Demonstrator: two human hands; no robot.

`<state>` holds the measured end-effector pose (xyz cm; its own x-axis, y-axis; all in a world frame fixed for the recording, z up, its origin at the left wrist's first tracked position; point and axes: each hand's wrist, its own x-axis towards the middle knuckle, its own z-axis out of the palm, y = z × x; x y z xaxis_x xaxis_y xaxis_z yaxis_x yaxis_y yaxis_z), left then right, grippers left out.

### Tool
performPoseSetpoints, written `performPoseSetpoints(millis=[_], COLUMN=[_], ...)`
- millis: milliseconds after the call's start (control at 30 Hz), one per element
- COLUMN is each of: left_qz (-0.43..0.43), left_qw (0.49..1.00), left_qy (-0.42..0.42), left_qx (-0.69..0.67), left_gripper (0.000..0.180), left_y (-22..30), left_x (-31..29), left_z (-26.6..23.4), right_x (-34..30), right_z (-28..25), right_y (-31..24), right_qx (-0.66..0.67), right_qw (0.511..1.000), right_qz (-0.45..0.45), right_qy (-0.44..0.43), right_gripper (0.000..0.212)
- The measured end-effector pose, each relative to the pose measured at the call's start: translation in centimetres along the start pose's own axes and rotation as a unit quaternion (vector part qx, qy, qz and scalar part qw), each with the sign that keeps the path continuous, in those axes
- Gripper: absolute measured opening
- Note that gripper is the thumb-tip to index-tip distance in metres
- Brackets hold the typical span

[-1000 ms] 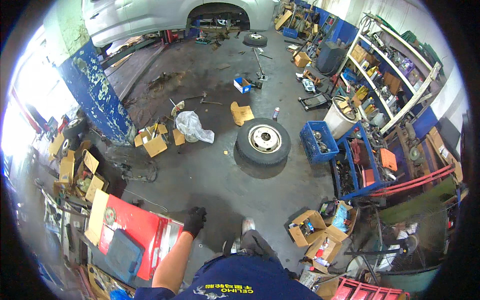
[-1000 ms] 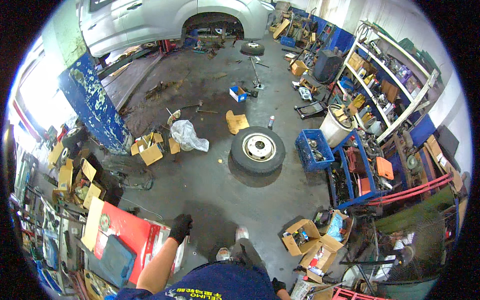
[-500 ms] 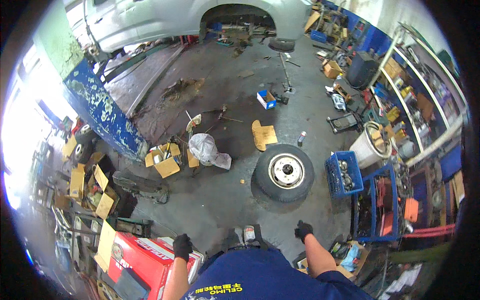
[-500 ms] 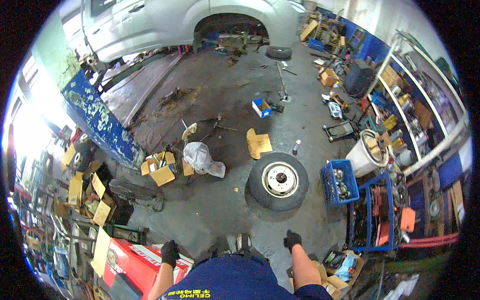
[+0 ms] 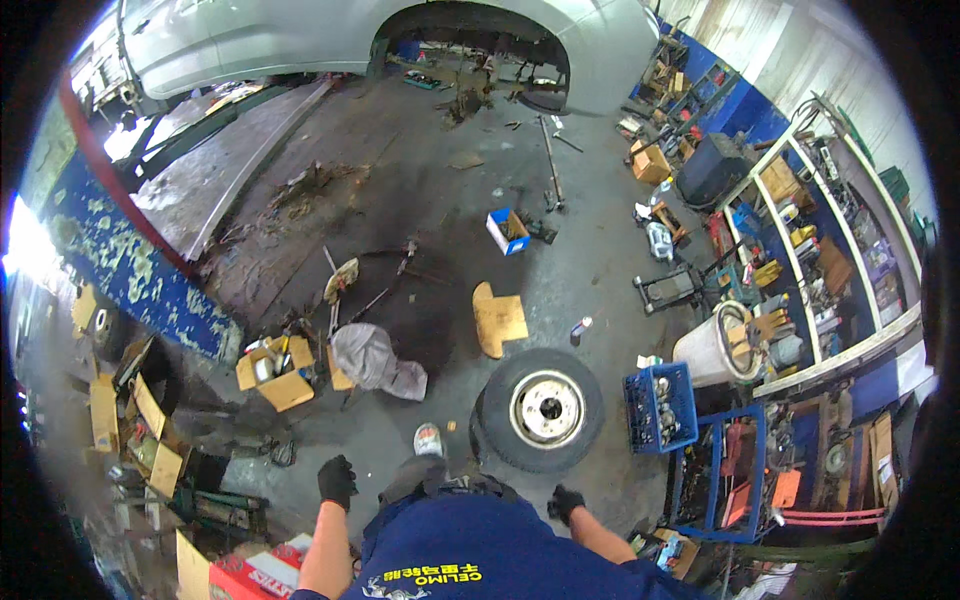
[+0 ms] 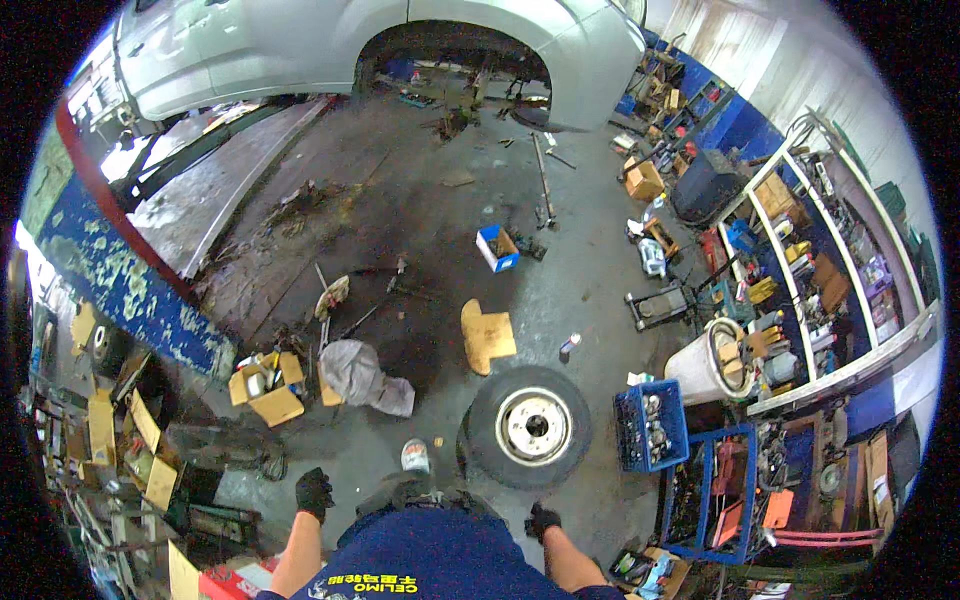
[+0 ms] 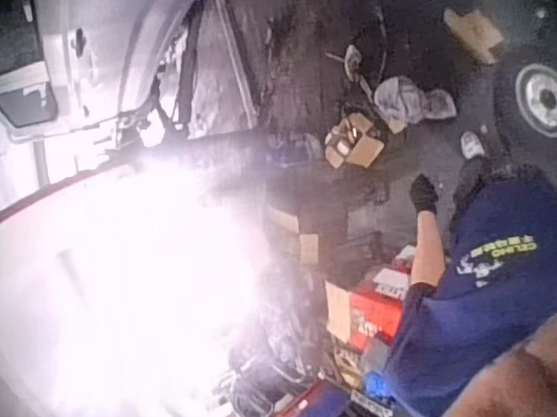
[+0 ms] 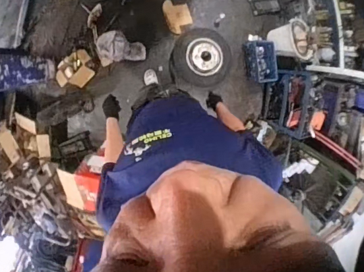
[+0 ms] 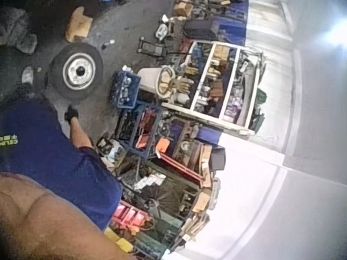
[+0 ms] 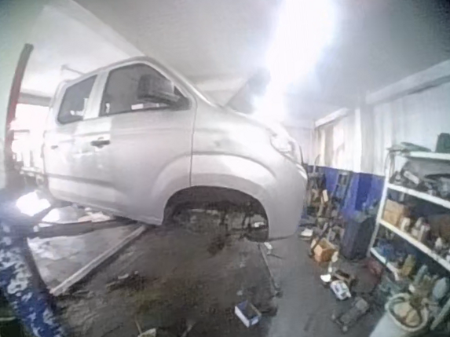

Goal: The person walks through a cluttered auto repair shop, selects a tool, and uses a cordless impact wrench to remove bolts from the underside of a raised vehicle. The person then removes a large metal component from the vehicle's undercarriage.

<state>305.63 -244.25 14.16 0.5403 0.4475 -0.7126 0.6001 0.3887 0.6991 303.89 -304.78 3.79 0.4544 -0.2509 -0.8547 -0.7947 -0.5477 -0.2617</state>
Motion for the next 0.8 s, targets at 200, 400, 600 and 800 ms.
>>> performPoseSetpoints(millis=[200,400,600,800], left_qz=[0.065,0.242,0.1,0.141], left_qw=[0.994,0.941,0.979,0.94], left_qy=[-0.051,-0.06,0.04,0.121], left_qx=[0.073,0.23,0.172,0.287], left_gripper=[0.02,0.03,0.015,0.014], left_y=[18.1,24.4,21.1,20.8], left_x=[9.5,18.5,26.6,33.2], left_z=[8.1,15.4,17.7,17.4], right_x=[-3.6,4.2,16.6,23.6], right_z=[-2.0,-5.4,-13.9,-23.6], right_y=[-7.1,-20.4,-40.5,-62.7], right_qx=[0.317,0.401,0.358,0.324], right_qw=[0.93,0.913,0.926,0.941], right_qz=[0.188,0.074,0.058,-0.093], right_qy=[-0.015,-0.009,-0.101,-0.016], right_gripper=[0.047,0.035,0.029,0.03])
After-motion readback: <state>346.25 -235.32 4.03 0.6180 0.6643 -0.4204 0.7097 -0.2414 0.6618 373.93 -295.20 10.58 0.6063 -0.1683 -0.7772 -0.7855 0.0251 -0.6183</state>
